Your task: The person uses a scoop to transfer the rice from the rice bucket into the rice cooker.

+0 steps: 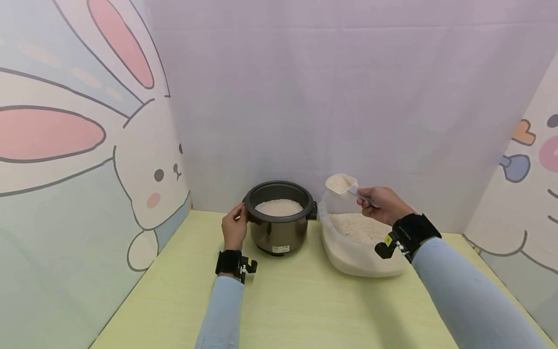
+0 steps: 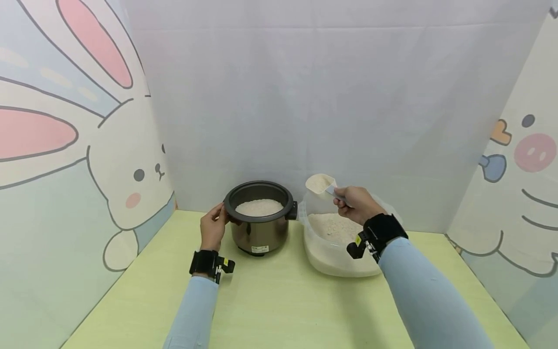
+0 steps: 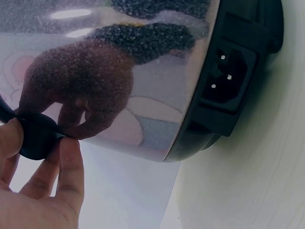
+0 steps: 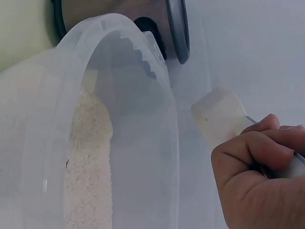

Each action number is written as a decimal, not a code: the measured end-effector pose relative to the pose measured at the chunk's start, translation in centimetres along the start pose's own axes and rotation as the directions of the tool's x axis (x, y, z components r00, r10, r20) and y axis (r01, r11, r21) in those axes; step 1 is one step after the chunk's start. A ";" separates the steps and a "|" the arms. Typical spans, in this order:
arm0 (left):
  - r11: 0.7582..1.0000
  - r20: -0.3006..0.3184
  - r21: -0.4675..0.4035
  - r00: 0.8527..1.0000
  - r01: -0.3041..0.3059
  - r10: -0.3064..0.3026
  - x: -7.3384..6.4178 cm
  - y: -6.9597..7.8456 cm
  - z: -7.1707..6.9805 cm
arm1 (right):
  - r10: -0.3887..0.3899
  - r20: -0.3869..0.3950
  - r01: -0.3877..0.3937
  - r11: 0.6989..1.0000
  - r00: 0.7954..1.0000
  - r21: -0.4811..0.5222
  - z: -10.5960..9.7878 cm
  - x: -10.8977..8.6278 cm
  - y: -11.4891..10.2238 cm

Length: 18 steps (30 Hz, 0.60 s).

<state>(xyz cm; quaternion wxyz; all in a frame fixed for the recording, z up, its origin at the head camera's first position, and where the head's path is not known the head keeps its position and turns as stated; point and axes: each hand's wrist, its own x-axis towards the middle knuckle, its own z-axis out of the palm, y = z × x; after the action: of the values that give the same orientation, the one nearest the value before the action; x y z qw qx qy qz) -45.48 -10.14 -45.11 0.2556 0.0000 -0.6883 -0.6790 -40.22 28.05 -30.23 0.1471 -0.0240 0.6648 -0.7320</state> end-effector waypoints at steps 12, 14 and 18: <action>1.000 0.001 0.000 1.000 -0.003 0.003 0.1 0.1 0.1 | -0.049 0.001 0.049 0.999 0.999 0.016 3.9 1.4 -0.9; 1.000 0.000 0.002 1.000 0.006 -0.006 0.1 0.1 0.1 | -0.054 -0.011 0.055 0.998 0.998 0.010 4.6 1.7 -0.9; 1.000 -0.001 -0.003 1.000 0.006 -0.006 0.1 0.1 0.0 | -0.073 -0.037 0.073 0.997 0.997 -0.010 5.9 2.4 -0.8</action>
<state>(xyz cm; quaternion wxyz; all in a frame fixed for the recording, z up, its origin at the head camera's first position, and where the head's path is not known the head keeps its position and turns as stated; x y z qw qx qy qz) -45.55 -10.16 -45.01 0.2541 0.0020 -0.6870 -0.6807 -41.29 21.78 -29.11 0.1078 -0.0350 0.6691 -0.7345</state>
